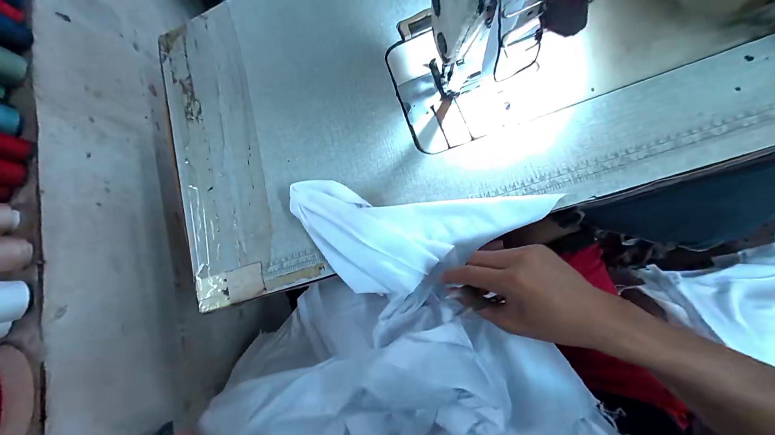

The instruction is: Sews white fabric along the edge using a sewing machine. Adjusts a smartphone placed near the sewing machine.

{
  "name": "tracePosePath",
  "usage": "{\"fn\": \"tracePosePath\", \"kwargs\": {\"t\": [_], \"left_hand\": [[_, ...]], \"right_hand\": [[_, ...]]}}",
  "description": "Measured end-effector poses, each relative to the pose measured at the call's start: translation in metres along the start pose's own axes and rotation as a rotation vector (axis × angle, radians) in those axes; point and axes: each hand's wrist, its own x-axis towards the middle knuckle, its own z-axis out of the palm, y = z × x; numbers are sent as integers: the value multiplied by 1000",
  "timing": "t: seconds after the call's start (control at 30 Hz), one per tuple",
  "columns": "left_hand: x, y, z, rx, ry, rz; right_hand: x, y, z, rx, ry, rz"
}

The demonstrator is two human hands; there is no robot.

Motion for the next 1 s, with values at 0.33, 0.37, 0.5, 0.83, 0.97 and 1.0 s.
{"fn": "tracePosePath", "kwargs": {"t": [0.33,0.37,0.5,0.83,0.97,1.0], "left_hand": [[-41,73,153,-182,-890,-19],[-42,73,150,-183,-882,-22],[-41,60,130,-393,-611,28],[-14,37,46,-309,-601,267],[-9,12,30,-211,-493,208],[-10,7,29,-263,-457,209]], "right_hand": [[22,-6,60,45,-609,214],[21,-4,67,75,-632,232],[10,-8,52,301,-257,67],[23,5,-63,281,426,195],[11,19,-75,213,517,316],[4,23,-77,193,516,317]]}}
